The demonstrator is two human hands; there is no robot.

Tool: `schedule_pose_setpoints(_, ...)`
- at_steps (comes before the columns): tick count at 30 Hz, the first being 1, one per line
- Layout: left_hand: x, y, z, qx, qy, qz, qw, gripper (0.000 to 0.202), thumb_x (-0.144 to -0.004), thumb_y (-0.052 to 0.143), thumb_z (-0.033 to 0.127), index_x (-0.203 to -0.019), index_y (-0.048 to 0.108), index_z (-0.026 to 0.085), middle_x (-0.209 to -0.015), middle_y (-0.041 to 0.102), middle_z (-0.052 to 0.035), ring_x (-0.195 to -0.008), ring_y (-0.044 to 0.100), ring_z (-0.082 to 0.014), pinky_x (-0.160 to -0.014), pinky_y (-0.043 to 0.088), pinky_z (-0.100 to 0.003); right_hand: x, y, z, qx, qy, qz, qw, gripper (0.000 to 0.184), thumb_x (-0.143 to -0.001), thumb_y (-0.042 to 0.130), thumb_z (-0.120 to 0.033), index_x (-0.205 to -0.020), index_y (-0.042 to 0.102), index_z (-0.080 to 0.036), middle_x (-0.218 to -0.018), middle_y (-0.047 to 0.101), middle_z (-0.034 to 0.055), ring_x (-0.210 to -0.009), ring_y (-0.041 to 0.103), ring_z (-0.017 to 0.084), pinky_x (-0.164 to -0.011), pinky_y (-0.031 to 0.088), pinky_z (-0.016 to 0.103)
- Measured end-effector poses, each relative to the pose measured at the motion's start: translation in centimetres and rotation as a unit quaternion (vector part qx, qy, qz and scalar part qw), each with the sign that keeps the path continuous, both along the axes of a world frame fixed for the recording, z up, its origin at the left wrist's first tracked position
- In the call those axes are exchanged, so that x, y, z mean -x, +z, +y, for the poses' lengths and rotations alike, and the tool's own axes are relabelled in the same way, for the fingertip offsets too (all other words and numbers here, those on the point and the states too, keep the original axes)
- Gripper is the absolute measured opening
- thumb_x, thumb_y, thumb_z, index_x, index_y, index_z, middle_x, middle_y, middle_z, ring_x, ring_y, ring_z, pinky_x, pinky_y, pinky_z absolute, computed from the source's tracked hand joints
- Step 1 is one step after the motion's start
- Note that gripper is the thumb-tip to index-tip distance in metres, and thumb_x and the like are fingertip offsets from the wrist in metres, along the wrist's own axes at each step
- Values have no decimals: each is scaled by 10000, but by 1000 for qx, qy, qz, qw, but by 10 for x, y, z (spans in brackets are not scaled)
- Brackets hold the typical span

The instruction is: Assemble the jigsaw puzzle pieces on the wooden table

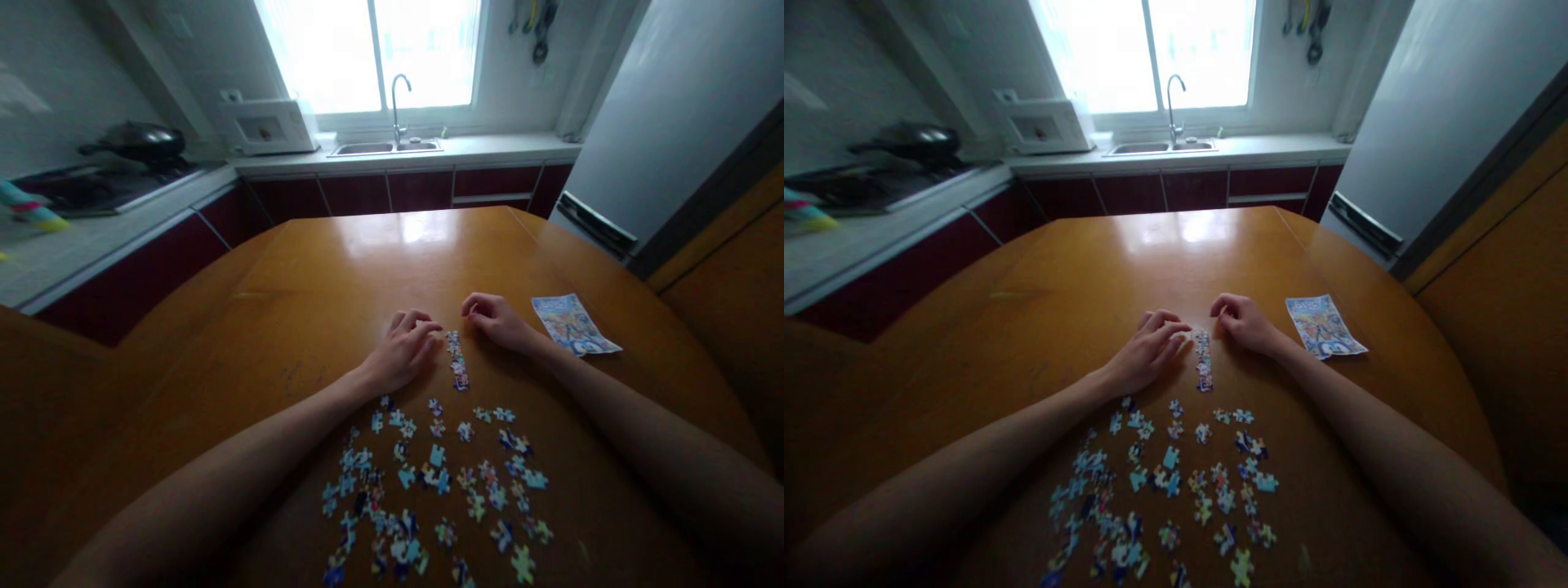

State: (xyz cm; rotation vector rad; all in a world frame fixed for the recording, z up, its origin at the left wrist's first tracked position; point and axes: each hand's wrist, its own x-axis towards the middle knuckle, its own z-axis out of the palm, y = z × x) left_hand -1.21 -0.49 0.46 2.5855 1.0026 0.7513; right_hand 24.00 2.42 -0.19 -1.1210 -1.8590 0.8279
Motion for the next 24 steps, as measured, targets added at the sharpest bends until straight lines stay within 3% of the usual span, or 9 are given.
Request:
schedule_pose_setpoints(2,1,-3,3,6,26,-29,999,242,-1016,461,215,-1197,622,215,-1186,571,-82,-1130,477,-240,-1048,435,-457,4,6,-5,-10,-36,14,999,110,-778,542,-167,-838,634,-179,-717,590,-1,-617,507,138,-579,396,272)
schedule_pose_setpoints(5,2,-7,10,22,61,-66,996,264,-962,463,98,-1138,630,200,-1122,595,-68,-1093,500,-231,-1017,447,-452,22,19,-27,-81,-55,-38,994,90,-814,577,-173,-864,651,-180,-772,602,20,-680,521,153,-640,415,297)
schedule_pose_setpoints(10,2,-11,15,50,96,-133,985,302,-886,454,9,-1046,634,192,-1059,618,-56,-1049,549,-212,-978,481,-432,69,37,-88,-134,103,-179,969,63,-862,618,-192,-824,666,-207,-901,637,49,-843,562,183,-765,433,329)
schedule_pose_setpoints(13,1,-10,14,53,96,-136,985,290,-892,456,22,-1038,636,195,-1061,621,-57,-1043,553,-212,-984,483,-440,87,37,-115,-144,132,-270,943,115,-892,650,-282,-807,673,-209,-893,640,59,-834,541,200,-754,416,356)
schedule_pose_setpoints(17,0,-8,11,56,88,-127,986,254,-901,470,54,-1032,639,193,-1067,618,-65,-1051,551,-225,-983,487,-458,93,28,-123,-143,144,-315,927,117,-845,733,-310,-820,687,-205,-931,650,71,-861,536,215,-747,407,366)
schedule_pose_setpoints(24,0,-5,10,57,83,-119,988,224,-893,495,82,-1028,640,187,-1058,627,-71,-1035,553,-230,-976,491,-468,90,25,-120,-93,174,-274,941,35,-846,673,-179,-815,660,-186,-935,639,72,-898,542,204,-782,444,348)
